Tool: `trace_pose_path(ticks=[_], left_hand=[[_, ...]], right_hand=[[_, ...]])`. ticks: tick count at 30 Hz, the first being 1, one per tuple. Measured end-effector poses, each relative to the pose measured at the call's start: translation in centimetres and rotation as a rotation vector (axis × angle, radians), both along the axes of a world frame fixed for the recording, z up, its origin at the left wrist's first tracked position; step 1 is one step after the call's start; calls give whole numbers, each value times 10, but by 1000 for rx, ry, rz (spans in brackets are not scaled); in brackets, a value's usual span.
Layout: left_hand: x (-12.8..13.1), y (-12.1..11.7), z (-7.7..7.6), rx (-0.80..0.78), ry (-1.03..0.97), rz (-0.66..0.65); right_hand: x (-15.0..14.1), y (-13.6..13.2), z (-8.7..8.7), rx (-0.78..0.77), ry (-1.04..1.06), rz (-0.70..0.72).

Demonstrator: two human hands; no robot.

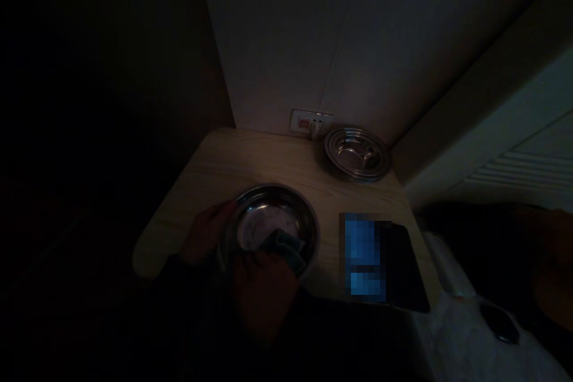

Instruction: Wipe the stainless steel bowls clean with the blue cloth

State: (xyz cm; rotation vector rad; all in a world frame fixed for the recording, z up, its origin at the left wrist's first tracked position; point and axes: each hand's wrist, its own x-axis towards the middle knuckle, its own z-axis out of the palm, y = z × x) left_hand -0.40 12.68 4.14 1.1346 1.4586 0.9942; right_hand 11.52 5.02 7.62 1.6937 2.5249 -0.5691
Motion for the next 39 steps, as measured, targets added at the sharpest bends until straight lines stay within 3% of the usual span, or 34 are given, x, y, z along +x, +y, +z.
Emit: trace_pose_path(ticks=[6,8,12,15,19,24,26,30,32,34,39], left_hand=[[-1,-7,1,-2,43,27],[1,-18,-1,-16,86,31],[5,-39,-8,-39,177,74],[2,-39,-10,18,170,89],[-4,-25,-7,58,148,45],[4,-20,-9,70,74,143],[9,-20,-11,71,41,160],[10,-17,-11,44,16,154],[7,-14,-10,45,34,150],[4,-11,-8,59,36,156],[6,-11,-8,46,-36,141]], right_hand=[[15,-1,-6,129,-43,81],[11,0,-9,165,-57,31],[-7,9,-5,83,-58,-14],[-14,13,-2,87,-39,21],[12,9,-5,158,-17,114],[52,3,1,113,-8,270],[41,3,1,70,-19,196],[-9,5,-6,86,-51,-108],[-20,8,-10,115,-32,-134],[-11,10,-11,112,9,-37],[56,8,1,70,44,277]])
